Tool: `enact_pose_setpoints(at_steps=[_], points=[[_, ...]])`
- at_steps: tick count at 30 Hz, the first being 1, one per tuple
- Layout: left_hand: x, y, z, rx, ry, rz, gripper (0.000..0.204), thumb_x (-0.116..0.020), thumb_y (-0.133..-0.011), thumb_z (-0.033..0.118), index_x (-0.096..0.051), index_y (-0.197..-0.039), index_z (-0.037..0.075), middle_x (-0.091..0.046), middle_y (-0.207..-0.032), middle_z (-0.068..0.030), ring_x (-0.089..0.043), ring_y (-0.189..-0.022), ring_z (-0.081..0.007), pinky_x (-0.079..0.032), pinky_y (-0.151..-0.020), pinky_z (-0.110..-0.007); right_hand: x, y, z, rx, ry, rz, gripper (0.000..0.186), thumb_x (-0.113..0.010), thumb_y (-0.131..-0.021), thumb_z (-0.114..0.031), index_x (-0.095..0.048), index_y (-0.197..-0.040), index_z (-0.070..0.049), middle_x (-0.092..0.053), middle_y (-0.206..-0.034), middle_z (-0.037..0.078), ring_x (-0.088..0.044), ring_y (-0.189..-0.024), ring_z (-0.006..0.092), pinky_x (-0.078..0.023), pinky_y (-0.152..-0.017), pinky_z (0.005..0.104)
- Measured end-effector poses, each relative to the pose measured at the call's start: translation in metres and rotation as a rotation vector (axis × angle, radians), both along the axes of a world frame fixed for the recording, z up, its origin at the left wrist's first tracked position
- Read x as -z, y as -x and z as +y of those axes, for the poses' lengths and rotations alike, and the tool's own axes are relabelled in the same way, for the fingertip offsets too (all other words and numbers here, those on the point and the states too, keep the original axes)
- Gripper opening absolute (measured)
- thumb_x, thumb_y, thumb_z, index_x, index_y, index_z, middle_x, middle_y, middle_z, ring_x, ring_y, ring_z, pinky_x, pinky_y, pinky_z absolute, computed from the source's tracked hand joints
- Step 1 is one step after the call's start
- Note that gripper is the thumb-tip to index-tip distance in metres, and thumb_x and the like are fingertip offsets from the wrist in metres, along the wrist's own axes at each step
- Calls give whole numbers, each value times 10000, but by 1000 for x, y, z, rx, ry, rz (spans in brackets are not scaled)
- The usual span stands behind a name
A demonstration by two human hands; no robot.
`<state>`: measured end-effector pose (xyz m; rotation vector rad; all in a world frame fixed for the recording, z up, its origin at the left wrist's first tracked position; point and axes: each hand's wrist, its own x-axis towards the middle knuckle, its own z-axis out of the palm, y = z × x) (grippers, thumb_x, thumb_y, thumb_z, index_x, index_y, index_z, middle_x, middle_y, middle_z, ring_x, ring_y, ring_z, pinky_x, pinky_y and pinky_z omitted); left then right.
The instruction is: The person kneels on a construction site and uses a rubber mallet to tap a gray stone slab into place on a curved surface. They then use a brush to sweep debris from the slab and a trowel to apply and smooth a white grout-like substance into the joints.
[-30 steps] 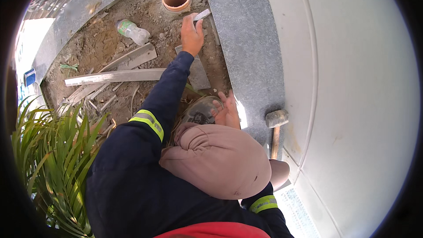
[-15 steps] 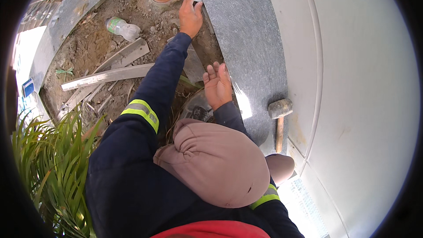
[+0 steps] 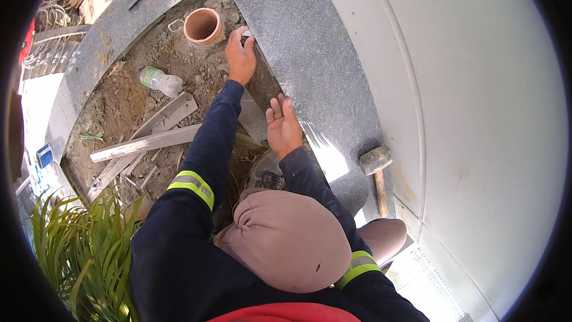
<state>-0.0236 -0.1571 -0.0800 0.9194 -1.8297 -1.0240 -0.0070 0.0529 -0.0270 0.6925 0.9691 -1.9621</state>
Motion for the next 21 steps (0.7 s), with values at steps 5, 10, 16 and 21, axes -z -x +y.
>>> enact_pose_setpoints(at_steps=[5,10,16,21], points=[[0,1,1,-19,24,-14,278,-651,-950,36,-611,-1219,-21,-660,-1189,-244,-634,-1127,-435,-498,-983,-470,2,7,-21,216,63,-25,336,-585,-1079,-286,-557,-1323,-58,-615,-1344,99,-572,-1330,222,-503,-1127,355],[0,1,2,-8,-21,5,285,-656,-946,38,-615,-1224,-12,-667,-1182,-238,-641,-1115,-430,-504,-967,-466,-6,12,-25,371,207,-91,450,-558,-1086,-261,-488,-1439,9,-569,-1432,171,-517,-1393,287,-459,-1199,397],[4,3,4,-31,8,-11,296,-650,-945,29,-608,-1235,-17,-661,-1180,-247,-632,-1113,-442,-496,-973,-481,-7,15,-21,420,252,-158,473,-549,-1090,-240,-427,-1474,8,-513,-1448,181,-471,-1418,293,-432,-1236,395],[4,6,5,-42,-15,-6,314,-651,-935,14,-607,-1244,-24,-661,-1182,-251,-628,-1126,-447,-495,-982,-482,-11,18,-19,472,289,-263,536,-541,-1089,-220,-373,-1522,48,-455,-1528,212,-426,-1461,316,-476,-1205,400]])
